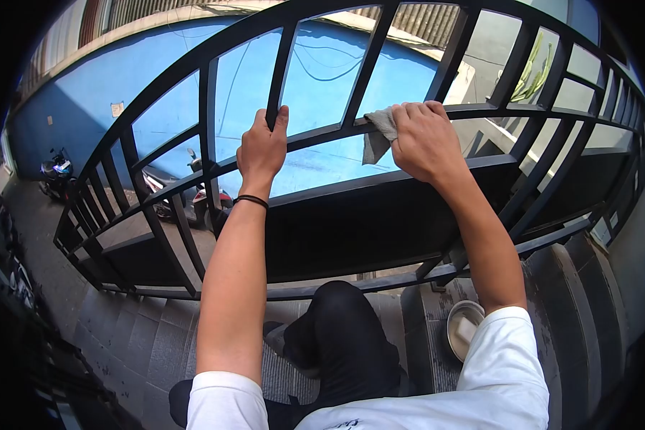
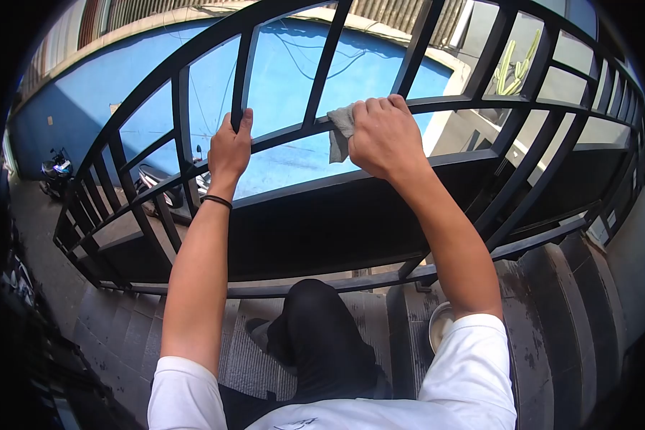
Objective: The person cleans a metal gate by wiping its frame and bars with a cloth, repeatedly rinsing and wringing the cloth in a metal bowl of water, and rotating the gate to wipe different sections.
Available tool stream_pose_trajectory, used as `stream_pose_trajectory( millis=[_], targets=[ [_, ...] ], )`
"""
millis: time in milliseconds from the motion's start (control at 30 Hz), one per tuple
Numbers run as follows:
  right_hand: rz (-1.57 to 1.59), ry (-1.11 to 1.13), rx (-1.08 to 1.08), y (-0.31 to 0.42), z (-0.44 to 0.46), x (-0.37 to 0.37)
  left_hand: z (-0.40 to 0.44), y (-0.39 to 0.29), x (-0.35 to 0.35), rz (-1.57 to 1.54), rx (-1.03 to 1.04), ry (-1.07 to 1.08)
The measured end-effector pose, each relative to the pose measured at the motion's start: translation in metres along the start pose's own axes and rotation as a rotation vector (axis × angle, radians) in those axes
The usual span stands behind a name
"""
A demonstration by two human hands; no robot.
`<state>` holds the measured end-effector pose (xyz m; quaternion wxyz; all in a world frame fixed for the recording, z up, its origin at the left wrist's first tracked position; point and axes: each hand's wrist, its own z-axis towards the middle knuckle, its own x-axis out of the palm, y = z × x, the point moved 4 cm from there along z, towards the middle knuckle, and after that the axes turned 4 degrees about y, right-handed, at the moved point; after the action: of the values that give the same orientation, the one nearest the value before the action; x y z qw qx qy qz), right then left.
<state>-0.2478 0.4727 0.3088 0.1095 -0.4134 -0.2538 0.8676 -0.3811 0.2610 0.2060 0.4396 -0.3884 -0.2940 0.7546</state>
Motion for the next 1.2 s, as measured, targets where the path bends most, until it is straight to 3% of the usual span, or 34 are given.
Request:
stream_pose_trajectory(
  millis=[33,100,167,233,300,367,467,500,567,600,633,700,767,800,833,933,967,1100,1200],
  targets=[
    [-0.009,-0.003,-0.008,0.006,-0.009,-0.001,0.001,0.0,-0.001,-0.01,-0.002,-0.008],
    [-0.21,-0.301,-0.015,0.021,-0.029,-0.007,0.001,0.001,0.0,0.002,-0.02,0.009],
    [-0.246,-0.308,0.0,0.023,-0.027,-0.001,0.001,0.001,0.001,0.001,-0.017,-0.004],
    [-0.08,-0.18,0.049,0.021,-0.008,0.001,0.001,0.0,0.001,0.006,-0.017,-0.009],
    [0.033,0.146,0.108,0.019,0.019,0.006,0.0,-0.001,0.0,-0.007,-0.038,0.011],
    [0.043,0.152,0.119,0.022,0.023,0.008,0.004,0.005,0.002,-0.028,-0.024,-0.037],
    [0.189,-0.44,-0.07,0.032,-0.01,0.006,0.003,0.001,0.001,-0.004,-0.026,0.007],
    [0.179,-0.447,-0.07,0.03,-0.018,0.001,0.003,0.001,0.001,-0.003,-0.035,0.009],
    [0.725,-0.275,-0.07,0.017,-0.037,-0.006,0.003,0.003,0.004,0.005,-0.04,0.02],
    [1.025,0.079,0.177,0.005,-0.049,0.0,0.004,0.005,0.005,-0.001,-0.04,0.007],
    [1.029,0.073,0.183,0.007,-0.062,0.002,0.004,0.005,0.005,-0.007,-0.04,-0.006],
    [2.185,-0.136,0.619,0.007,-0.096,0.019,0.002,0.004,0.004,-0.009,-0.037,-0.009],
    [2.569,0.005,0.689,0.007,-0.124,0.025,0.002,0.001,0.005,-0.004,-0.034,-0.004],
    [2.582,0.048,0.781,0.003,-0.141,0.044,0.003,0.001,0.005,-0.004,-0.026,-0.026],
    [2.665,0.125,0.679,0.001,-0.153,0.053,0.003,0.002,0.005,0.003,-0.02,-0.039],
    [2.596,0.33,0.716,-0.008,-0.176,0.055,0.008,0.004,0.006,0.009,-0.005,-0.026],
    [2.549,0.268,0.581,-0.017,-0.178,0.055,0.01,0.005,0.007,0.004,-0.004,-0.029],
    [2.531,0.118,0.604,-0.031,-0.186,0.041,0.009,0.004,0.009,-0.035,-0.026,-0.028],
    [2.732,0.08,0.443,-0.022,-0.184,0.041,0.007,0.003,0.008,-0.061,0.0,-0.053]
  ],
)
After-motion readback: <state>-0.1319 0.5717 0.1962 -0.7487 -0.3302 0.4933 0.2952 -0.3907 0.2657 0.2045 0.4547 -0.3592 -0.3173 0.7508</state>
